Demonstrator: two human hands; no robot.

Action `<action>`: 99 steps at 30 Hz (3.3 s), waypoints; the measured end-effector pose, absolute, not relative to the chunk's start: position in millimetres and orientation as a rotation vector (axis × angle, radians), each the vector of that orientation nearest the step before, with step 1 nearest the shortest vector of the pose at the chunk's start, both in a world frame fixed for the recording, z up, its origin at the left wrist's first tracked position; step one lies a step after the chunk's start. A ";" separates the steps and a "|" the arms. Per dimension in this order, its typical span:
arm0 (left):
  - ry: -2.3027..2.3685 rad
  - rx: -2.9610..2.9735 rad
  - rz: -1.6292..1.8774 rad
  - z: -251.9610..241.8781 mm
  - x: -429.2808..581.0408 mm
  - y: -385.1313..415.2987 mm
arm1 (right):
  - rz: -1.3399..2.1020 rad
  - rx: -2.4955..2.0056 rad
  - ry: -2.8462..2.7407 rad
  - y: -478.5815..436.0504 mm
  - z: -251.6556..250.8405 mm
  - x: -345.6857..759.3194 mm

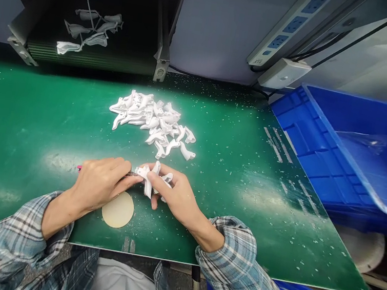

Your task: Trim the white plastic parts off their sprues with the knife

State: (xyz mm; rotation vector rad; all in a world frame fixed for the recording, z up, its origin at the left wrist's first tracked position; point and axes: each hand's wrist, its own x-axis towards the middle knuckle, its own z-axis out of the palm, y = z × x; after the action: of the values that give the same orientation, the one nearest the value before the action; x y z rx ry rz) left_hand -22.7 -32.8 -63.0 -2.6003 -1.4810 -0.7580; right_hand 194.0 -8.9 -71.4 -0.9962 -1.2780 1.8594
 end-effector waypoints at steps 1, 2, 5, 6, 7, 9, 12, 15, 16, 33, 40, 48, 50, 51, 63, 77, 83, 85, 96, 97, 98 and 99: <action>-1.506 -2.637 -0.835 -63.3 -22.6 -33.0 | 1.927 -0.951 -1.186 -8.3 -73.2 192.6; -1.527 -2.681 -0.915 -63.3 -22.2 -33.2 | 1.988 -0.910 -1.084 -7.6 -74.7 191.4; -1.556 -2.791 -1.074 -60.9 -19.9 -33.7 | 2.098 -0.829 -0.839 -5.9 -77.0 188.8; -1.567 -2.809 -1.088 -59.8 -19.0 -33.9 | 2.114 -0.813 -0.798 -5.6 -77.0 188.5; -1.589 -2.819 -1.095 -58.9 -18.2 -34.3 | 2.122 -0.803 -0.774 -5.5 -76.8 188.4; -1.660 -2.861 -1.096 -57.8 -17.2 -35.6 | 2.119 -0.801 -0.754 -5.6 -76.1 188.7; -1.732 -2.956 -1.098 -58.5 -17.1 -38.5 | 2.100 -0.814 -0.755 -6.2 -75.0 189.4; -1.750 -2.989 -1.078 -59.9 -17.5 -40.6 | 2.093 -0.827 -0.766 -6.6 -74.6 190.3; -1.761 -2.995 -1.069 -59.9 -17.7 -40.8 | 2.094 -0.826 -0.771 -6.7 -74.7 190.6; -1.559 -2.540 -0.880 -67.1 -15.7 -39.2 | 2.120 -0.860 -0.806 -8.8 -75.2 186.8; -1.779 -2.404 -1.200 -62.3 -22.7 -38.8 | 2.143 -0.872 -0.790 -11.5 -79.7 184.5; -2.432 -2.673 -1.693 -49.5 -14.8 -36.4 | 2.123 -0.762 -0.891 -10.4 -82.0 186.3; -2.362 -2.702 -1.605 -45.9 -18.5 -33.9 | 2.202 -0.744 -0.876 -9.5 -82.6 187.6; -2.295 -2.771 -1.548 -45.1 -20.0 -33.4 | 2.238 -0.748 -0.874 -9.2 -82.9 188.0; -2.185 -2.890 -1.121 -57.5 -27.1 -37.5 | 2.275 -0.776 -0.775 -7.2 -79.9 188.6; -1.783 -2.819 -0.742 -63.8 -20.2 -38.4 | 2.320 -0.737 -0.725 -7.6 -80.8 188.4; -1.756 -2.804 -0.658 -57.8 -18.2 -40.9 | 2.299 -0.736 -0.783 -7.2 -78.3 190.6; -1.764 -2.867 -0.656 -55.3 -19.7 -39.5 | 2.299 -0.734 -0.818 -7.0 -75.9 191.6; -2.053 -3.388 -0.800 -50.0 -26.4 -34.3 | 2.260 -0.725 -0.916 -7.0 -76.8 192.6; -2.106 -3.374 -0.893 -49.5 -28.1 -34.0 | 2.248 -0.725 -0.903 -6.5 -77.1 192.8; -2.167 -3.310 -0.994 -49.0 -30.9 -32.6 | 2.234 -0.728 -0.880 -6.0 -77.2 193.1; -2.230 -3.197 -1.081 -48.7 -34.8 -29.7 | 2.225 -0.736 -0.847 -5.5 -77.0 193.3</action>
State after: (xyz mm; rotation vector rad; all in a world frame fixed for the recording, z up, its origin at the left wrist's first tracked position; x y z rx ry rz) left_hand -34.8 -29.7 -48.7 -3.1973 -2.2305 -1.0808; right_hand 193.3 -5.5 -77.0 -0.7355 -0.8474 2.2245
